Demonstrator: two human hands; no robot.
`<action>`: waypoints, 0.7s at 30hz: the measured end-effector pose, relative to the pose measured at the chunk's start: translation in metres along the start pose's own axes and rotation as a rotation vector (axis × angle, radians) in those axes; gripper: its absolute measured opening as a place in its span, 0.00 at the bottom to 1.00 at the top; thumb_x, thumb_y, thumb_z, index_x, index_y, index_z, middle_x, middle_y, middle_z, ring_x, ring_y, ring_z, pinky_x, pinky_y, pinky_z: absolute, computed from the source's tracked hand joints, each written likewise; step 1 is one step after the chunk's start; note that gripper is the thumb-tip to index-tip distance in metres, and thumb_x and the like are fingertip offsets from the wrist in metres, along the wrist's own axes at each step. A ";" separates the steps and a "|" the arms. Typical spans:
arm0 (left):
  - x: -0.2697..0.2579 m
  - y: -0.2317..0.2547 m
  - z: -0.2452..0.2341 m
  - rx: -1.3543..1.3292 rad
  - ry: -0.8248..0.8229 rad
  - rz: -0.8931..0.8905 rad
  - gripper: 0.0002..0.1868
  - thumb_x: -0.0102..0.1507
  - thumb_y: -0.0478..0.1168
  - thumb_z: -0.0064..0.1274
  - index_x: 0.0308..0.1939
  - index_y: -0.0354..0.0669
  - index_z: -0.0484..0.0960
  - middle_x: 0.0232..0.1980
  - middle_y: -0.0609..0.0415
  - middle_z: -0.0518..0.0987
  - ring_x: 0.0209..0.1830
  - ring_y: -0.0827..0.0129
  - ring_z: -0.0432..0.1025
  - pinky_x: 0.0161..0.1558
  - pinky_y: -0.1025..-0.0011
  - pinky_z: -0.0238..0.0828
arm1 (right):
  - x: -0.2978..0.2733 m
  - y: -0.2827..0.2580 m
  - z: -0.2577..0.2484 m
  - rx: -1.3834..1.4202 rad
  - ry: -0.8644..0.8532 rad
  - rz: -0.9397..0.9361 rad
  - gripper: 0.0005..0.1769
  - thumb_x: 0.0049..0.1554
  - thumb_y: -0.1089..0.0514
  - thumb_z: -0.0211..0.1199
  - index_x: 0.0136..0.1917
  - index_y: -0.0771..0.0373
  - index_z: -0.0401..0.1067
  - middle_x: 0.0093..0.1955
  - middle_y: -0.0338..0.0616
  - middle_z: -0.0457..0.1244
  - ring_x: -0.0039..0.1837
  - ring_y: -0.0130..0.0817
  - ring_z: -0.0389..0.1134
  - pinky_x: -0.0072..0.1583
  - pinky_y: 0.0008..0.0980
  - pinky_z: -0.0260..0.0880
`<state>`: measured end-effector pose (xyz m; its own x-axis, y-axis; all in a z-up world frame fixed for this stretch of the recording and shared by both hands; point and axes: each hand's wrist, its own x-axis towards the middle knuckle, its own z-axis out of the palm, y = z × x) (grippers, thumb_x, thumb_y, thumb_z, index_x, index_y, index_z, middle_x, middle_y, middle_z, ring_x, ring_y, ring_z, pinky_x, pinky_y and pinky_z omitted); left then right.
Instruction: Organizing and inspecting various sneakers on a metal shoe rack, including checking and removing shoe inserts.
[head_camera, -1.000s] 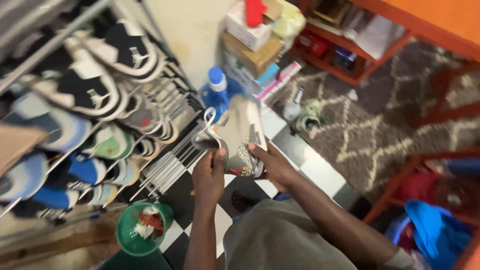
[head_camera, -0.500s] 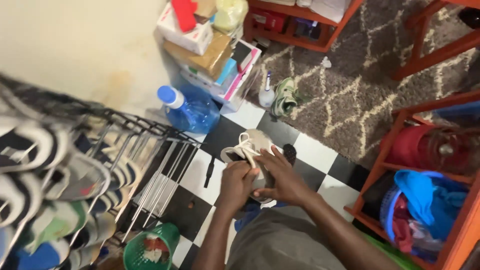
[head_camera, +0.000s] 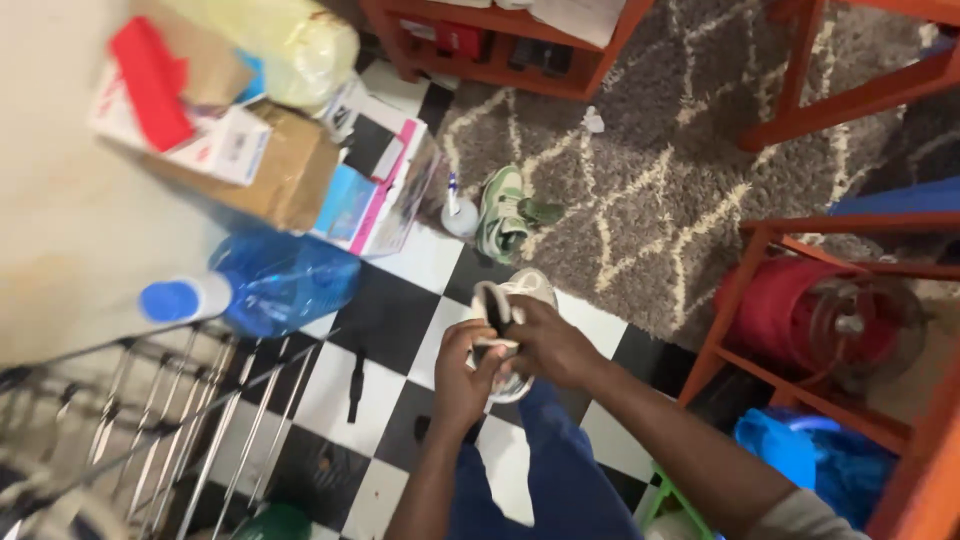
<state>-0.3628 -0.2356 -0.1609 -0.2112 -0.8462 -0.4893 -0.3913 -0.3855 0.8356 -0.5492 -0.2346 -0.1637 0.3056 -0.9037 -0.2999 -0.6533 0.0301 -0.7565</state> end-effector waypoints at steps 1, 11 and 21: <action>0.028 -0.030 0.014 0.005 -0.010 0.000 0.12 0.59 0.44 0.61 0.40 0.39 0.84 0.57 0.51 0.75 0.43 0.61 0.79 0.40 0.64 0.80 | 0.023 0.080 0.035 0.005 0.006 0.009 0.23 0.45 0.47 0.76 0.51 0.58 0.78 0.75 0.56 0.53 0.73 0.57 0.56 0.66 0.48 0.63; 0.165 -0.190 0.107 -0.114 0.019 -0.104 0.24 0.63 0.46 0.62 0.59 0.38 0.78 0.53 0.49 0.82 0.56 0.63 0.76 0.57 0.66 0.73 | 0.083 0.435 0.170 -0.032 0.070 0.327 0.24 0.62 0.38 0.59 0.48 0.63 0.75 0.49 0.57 0.66 0.55 0.57 0.67 0.57 0.52 0.66; 0.188 -0.217 0.131 -0.106 -0.161 -0.110 0.17 0.63 0.41 0.62 0.53 0.37 0.82 0.48 0.51 0.84 0.51 0.69 0.76 0.56 0.71 0.72 | 0.128 0.464 0.123 0.463 0.537 0.704 0.18 0.70 0.49 0.56 0.47 0.65 0.73 0.40 0.45 0.68 0.41 0.33 0.68 0.45 0.33 0.69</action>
<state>-0.4353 -0.2627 -0.4671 -0.3161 -0.7305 -0.6054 -0.3253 -0.5160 0.7925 -0.7284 -0.2833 -0.6249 -0.4760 -0.6857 -0.5507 -0.1958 0.6931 -0.6938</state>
